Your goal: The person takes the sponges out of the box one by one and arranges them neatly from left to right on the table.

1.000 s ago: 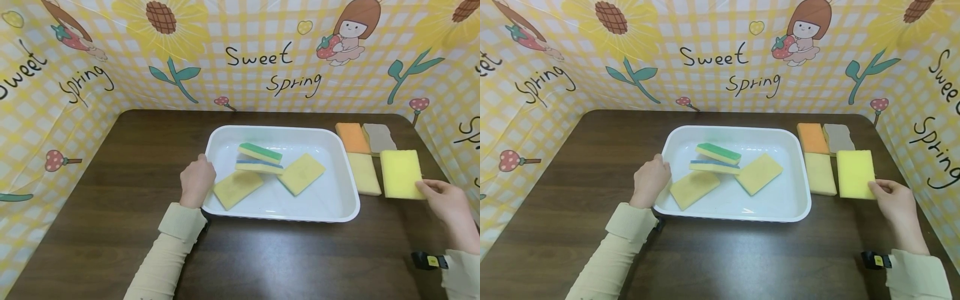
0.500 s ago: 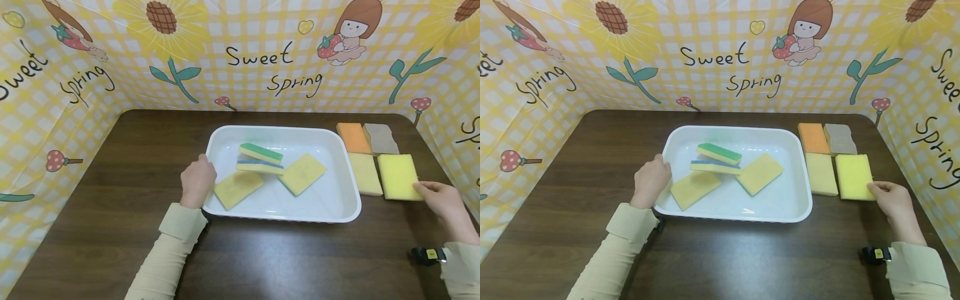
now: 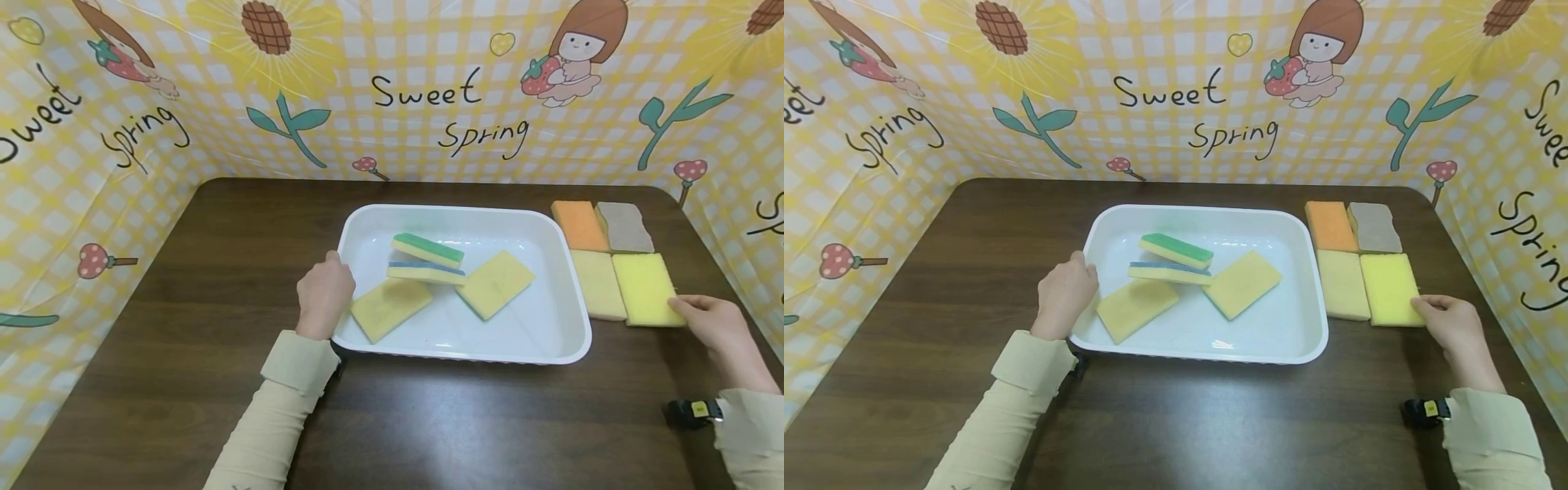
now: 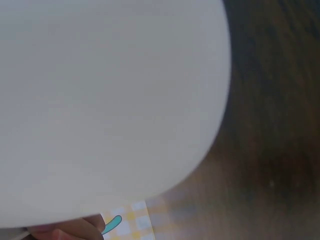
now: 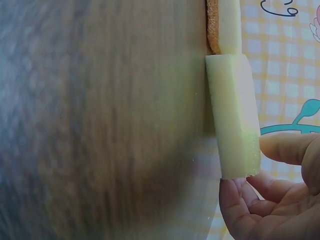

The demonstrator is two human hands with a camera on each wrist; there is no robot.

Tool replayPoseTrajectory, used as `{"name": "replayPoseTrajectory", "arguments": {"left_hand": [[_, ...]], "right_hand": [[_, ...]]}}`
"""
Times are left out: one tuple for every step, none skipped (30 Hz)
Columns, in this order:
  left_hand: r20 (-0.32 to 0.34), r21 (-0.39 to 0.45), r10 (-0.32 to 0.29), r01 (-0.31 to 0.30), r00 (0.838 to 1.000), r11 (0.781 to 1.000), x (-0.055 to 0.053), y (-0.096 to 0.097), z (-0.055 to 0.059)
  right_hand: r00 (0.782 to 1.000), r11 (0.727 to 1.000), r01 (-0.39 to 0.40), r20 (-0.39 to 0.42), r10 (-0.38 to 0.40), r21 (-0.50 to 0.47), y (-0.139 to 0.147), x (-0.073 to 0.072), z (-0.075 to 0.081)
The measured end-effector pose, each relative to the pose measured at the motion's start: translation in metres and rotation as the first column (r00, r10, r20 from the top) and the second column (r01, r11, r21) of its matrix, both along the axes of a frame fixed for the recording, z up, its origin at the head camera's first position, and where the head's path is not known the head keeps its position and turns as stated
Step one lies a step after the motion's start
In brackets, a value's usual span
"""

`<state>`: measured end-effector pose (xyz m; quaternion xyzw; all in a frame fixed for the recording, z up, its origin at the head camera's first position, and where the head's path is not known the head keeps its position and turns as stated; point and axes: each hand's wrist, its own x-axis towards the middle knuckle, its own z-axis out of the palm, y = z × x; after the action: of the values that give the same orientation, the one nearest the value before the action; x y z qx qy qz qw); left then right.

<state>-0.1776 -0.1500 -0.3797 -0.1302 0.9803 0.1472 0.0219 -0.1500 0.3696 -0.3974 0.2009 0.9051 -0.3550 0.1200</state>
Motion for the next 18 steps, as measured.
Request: {"name": "replayPoseTrajectory", "arguments": {"left_hand": [[0.001,0.000,0.000,0.000,1.000,1.000,0.0000,0.0000,-0.0001],[0.001,0.000,0.000,0.000,1.000,1.000,0.0000,0.0001,-0.0002],[0.002,-0.001,0.000,0.000,1.000,1.000,-0.0001,0.0001,-0.0002],[0.002,-0.003,-0.002,0.002,1.000,1.000,-0.0001,0.0002,-0.0003],[0.002,-0.004,-0.004,0.004,1.000,1.000,-0.0001,0.0002,-0.0003],[0.001,-0.006,-0.006,0.006,1.000,1.000,-0.0001,0.0002,-0.0003],[-0.002,-0.006,-0.008,0.008,1.000,1.000,-0.0001,0.0002,-0.0003],[-0.004,-0.007,-0.010,0.010,1.000,1.000,-0.0001,0.0001,-0.0003],[-0.007,-0.008,-0.011,0.011,1.000,1.000,0.0000,0.0000,-0.0004],[-0.010,-0.008,-0.012,0.012,1.000,1.000,0.0001,-0.0002,-0.0004],[-0.014,-0.007,-0.012,0.012,1.000,1.000,0.0002,-0.0002,-0.0007],[-0.017,-0.007,-0.012,0.012,1.000,1.000,0.0005,-0.0004,-0.0008],[-0.021,-0.007,-0.012,0.012,1.000,1.000,0.0006,-0.0006,-0.0009],[-0.022,-0.007,-0.012,0.012,1.000,1.000,0.0007,-0.0007,-0.0011],[-0.023,-0.008,-0.012,0.012,1.000,1.000,0.0009,-0.0008,-0.0011],[-0.024,-0.008,-0.012,0.012,1.000,1.000,0.0009,-0.0008,-0.0012],[-0.024,-0.006,-0.011,0.011,1.000,1.000,0.0009,-0.0007,-0.0013],[-0.022,-0.004,-0.010,0.010,1.000,1.000,0.0009,-0.0008,-0.0011]], "right_hand": [[1.000,1.000,0.002,-0.005,-0.002,-0.001,0.0000,-0.0006,-0.0010],[1.000,1.000,0.007,-0.003,-0.007,-0.005,-0.0002,-0.0011,-0.0015],[1.000,1.000,0.010,-0.002,-0.010,-0.003,-0.0003,-0.0015,-0.0021],[1.000,1.000,0.009,-0.008,-0.009,-0.002,-0.0005,-0.0018,-0.0029],[1.000,1.000,0.012,-0.016,-0.012,0.004,-0.0009,-0.0019,-0.0036],[1.000,1.000,0.014,-0.014,-0.014,0.008,-0.0011,-0.0020,-0.0039],[1.000,1.000,0.014,-0.013,-0.014,0.011,-0.0013,-0.0021,-0.0042],[1.000,1.000,0.010,-0.007,-0.010,0.013,-0.0014,-0.0020,-0.0040],[1.000,1.000,0.002,-0.002,-0.002,0.012,-0.0013,-0.0018,-0.0038],[1.000,1.000,-0.004,0.000,0.004,0.008,-0.0014,-0.0017,-0.0036],[1.000,1.000,-0.005,0.004,0.005,0.008,-0.0017,-0.0016,-0.0032],[1.000,1.000,-0.009,0.005,0.009,0.005,-0.0020,-0.0017,-0.0030],[1.000,1.000,-0.012,0.013,0.012,0.001,-0.0021,-0.0017,-0.0025],[1.000,1.000,-0.012,0.021,0.012,0.000,-0.0023,-0.0016,-0.0019],[1.000,1.000,-0.015,0.022,0.015,0.003,-0.0021,-0.0019,-0.0021],[1.000,1.000,-0.017,0.022,0.017,0.006,-0.0018,-0.0024,-0.0025],[1.000,1.000,-0.019,0.021,0.019,0.009,-0.0015,-0.0030,-0.0031],[1.000,1.000,-0.021,0.022,0.021,0.008,-0.0009,-0.0034,-0.0036]]}}
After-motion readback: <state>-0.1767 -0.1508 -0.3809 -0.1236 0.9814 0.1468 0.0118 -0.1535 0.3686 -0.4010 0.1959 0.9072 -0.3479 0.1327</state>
